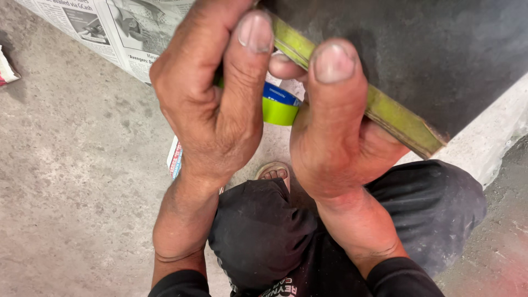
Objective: The person sits on the floor next to a car bumper covered with newspaper and applies yellow masking tape along the bumper edge, pressing the tape down by hand. They use a razor blade to trim the tape edge, then tear pieces of masking tape and fold newspaper sheets to extend the masking over the bumper.
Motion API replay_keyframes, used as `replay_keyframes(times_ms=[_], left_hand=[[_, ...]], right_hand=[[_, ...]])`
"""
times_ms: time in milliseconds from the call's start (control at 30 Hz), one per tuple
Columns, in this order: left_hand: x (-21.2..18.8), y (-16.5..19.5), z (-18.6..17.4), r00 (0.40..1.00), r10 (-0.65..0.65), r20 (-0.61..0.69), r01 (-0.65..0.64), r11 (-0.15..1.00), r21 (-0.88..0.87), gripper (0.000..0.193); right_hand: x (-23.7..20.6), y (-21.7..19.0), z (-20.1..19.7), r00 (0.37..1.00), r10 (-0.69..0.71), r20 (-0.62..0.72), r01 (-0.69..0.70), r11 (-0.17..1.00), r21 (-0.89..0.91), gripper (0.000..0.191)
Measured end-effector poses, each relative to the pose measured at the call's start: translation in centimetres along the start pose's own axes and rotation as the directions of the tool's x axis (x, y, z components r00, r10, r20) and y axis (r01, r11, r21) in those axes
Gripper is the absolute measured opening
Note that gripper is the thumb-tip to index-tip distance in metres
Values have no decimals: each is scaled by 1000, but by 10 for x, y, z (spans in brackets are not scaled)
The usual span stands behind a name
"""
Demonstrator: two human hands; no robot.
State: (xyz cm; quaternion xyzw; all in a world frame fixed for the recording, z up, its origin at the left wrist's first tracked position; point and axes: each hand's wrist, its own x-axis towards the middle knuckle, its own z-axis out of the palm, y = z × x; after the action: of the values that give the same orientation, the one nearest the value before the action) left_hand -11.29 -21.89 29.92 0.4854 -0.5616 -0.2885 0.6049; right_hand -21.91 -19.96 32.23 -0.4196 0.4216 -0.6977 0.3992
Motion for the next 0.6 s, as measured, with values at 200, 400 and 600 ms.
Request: replay_keyframes(times_ms=[200, 400, 600], left_hand=[[5, 0, -5, 998, -26, 55, 29, 998, -52, 11], [2, -1, -1, 994, 2, 106, 1, 999, -33, 14], [11, -4, -11, 979, -124, 163, 158, 963, -219, 14]], right_hand=[[1, 1, 9, 1000, 25, 6, -25, 999, 30, 21], [3, 3, -1, 995, 92, -47, -79, 968, 236, 7], [-7, 11, -12, 998, 10, 62, -11, 1000, 19, 21]])
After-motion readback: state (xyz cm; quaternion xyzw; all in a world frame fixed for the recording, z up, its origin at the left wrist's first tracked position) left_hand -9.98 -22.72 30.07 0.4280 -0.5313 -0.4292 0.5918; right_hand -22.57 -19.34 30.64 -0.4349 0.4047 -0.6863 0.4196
